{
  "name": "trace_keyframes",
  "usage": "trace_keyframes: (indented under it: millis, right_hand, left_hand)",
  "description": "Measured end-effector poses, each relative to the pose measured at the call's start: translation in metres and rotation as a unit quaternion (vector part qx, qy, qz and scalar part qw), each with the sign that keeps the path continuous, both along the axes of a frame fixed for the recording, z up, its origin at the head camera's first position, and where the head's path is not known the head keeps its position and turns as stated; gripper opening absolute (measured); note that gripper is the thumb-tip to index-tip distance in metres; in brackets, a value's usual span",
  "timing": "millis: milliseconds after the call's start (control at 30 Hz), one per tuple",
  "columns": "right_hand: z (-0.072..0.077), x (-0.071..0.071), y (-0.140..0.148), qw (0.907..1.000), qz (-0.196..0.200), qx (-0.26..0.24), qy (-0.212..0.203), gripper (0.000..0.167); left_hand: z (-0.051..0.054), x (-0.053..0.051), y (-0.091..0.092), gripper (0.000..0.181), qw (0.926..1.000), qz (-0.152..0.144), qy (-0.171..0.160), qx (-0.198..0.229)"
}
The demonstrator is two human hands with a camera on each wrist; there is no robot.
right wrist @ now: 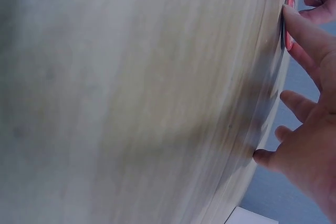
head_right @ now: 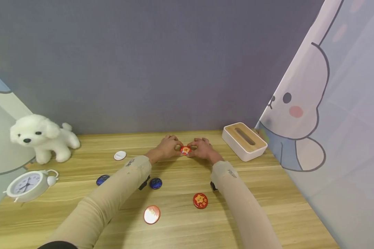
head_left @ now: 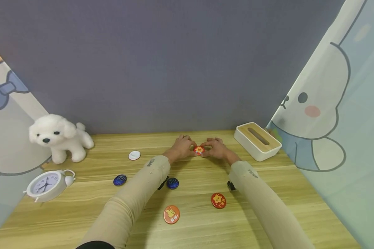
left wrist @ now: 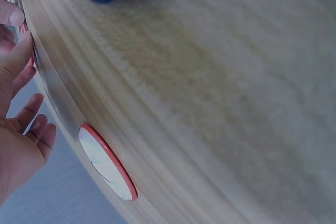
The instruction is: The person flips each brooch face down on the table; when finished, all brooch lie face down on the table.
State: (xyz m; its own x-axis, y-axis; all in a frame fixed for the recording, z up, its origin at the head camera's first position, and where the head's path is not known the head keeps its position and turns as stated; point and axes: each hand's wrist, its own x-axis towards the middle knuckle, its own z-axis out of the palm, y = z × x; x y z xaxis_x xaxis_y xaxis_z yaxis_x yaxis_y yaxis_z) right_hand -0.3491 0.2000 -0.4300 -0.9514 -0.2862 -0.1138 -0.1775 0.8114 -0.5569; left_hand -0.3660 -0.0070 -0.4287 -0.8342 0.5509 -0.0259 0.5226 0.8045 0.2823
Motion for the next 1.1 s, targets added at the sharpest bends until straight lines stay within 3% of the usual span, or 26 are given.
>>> trace_keyframes:
  millis: [633,1100]
  right_hand:
    - [-0.0007,0.0006,-0.0006,0.9998,0.003,-0.004,0.017,0.046]
    - [0.0029,0.0016,-0.0032,0.9984,0.026,-0.036,0.035,0.040]
  left_hand:
    - [-0.0002,-0.0003,0.0007,0.045,1.0000,0.002,0.007,-0.002]
    - [0.0008,-0.0015,0.0034,0.039,0.9997,0.011,0.018,0.010]
